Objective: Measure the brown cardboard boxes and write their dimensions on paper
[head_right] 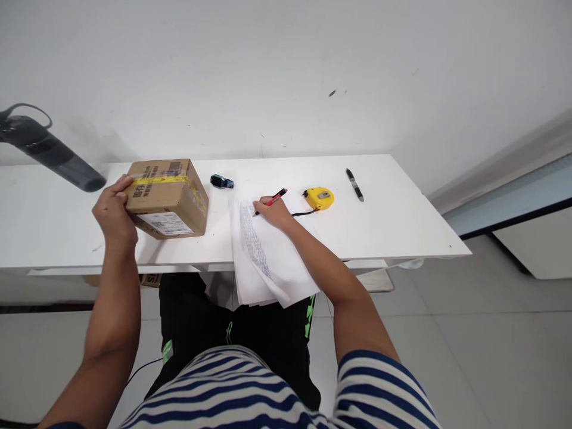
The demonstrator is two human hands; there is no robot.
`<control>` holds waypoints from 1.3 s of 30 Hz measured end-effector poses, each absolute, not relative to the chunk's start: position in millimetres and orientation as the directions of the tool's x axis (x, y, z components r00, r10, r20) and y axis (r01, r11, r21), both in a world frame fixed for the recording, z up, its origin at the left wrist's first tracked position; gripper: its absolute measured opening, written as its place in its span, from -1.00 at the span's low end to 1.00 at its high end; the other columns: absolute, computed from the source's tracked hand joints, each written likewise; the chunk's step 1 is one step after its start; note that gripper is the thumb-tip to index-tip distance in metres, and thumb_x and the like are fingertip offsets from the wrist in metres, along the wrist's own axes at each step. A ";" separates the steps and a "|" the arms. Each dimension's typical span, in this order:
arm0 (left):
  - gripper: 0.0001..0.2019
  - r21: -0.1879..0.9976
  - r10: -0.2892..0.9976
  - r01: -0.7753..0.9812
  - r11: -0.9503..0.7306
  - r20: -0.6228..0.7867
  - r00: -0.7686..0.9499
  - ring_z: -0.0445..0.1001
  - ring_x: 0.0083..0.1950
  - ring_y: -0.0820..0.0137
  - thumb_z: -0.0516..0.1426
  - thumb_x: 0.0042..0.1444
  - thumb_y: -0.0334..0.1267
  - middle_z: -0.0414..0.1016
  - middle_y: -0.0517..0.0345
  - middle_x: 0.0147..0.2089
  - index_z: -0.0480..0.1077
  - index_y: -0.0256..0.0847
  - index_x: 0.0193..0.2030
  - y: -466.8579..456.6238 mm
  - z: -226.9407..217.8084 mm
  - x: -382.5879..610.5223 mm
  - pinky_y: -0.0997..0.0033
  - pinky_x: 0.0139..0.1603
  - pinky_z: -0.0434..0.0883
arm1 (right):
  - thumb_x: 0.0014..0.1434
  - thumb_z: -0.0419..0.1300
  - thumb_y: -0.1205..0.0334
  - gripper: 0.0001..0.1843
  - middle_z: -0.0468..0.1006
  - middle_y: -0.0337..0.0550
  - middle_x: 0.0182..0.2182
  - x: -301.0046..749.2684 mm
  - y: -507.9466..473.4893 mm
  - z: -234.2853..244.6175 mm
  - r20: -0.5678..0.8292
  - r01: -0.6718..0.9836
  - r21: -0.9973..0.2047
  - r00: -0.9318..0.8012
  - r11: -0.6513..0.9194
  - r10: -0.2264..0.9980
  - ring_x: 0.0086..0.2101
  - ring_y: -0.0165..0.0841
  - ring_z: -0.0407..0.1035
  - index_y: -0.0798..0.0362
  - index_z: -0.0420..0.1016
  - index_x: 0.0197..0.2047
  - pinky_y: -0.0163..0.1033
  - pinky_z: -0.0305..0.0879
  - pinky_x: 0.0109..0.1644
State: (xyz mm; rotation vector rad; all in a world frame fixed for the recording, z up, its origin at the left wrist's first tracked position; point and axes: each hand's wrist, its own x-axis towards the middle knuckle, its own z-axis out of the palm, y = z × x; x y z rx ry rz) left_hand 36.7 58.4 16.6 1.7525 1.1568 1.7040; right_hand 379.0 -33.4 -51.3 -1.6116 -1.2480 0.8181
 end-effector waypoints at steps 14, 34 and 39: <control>-0.59 0.790 0.793 0.223 -0.572 0.601 -0.097 0.40 0.38 0.22 0.00 0.18 -0.43 0.53 -0.10 0.26 0.54 -0.42 0.07 56.3 15.7 34.1 0.14 0.47 0.30 | 0.04 0.19 -0.06 -0.64 0.31 -0.29 -0.63 379.9 -32.1 -54.5 0.038 0.369 -0.928 0.239 -0.055 0.970 -0.49 -0.39 0.15 0.04 0.46 -0.58 -0.22 0.10 -0.36; -0.59 0.797 0.809 0.303 -0.522 0.576 -0.119 0.40 0.39 0.29 0.00 0.18 -0.35 0.54 0.11 0.26 0.57 -0.12 0.05 52.0 18.1 33.2 0.22 0.48 0.32 | 0.05 0.16 -0.07 -0.62 0.31 -0.27 -0.62 379.3 -28.9 -62.4 0.086 0.361 -0.933 0.270 -0.018 0.959 -0.48 -0.38 0.17 0.01 0.40 -0.62 -0.22 0.13 -0.34; -0.61 0.804 0.813 0.314 -0.506 0.565 -0.138 0.40 0.39 0.25 0.01 0.18 -0.32 0.52 0.13 0.28 0.57 -0.11 0.05 51.0 17.6 30.7 0.15 0.47 0.33 | 0.08 0.13 -0.08 -0.60 0.26 -0.29 -0.65 376.1 -29.1 -62.8 0.117 0.374 -0.927 0.285 0.002 0.951 -0.49 -0.37 0.16 -0.02 0.29 -0.63 -0.22 0.13 -0.35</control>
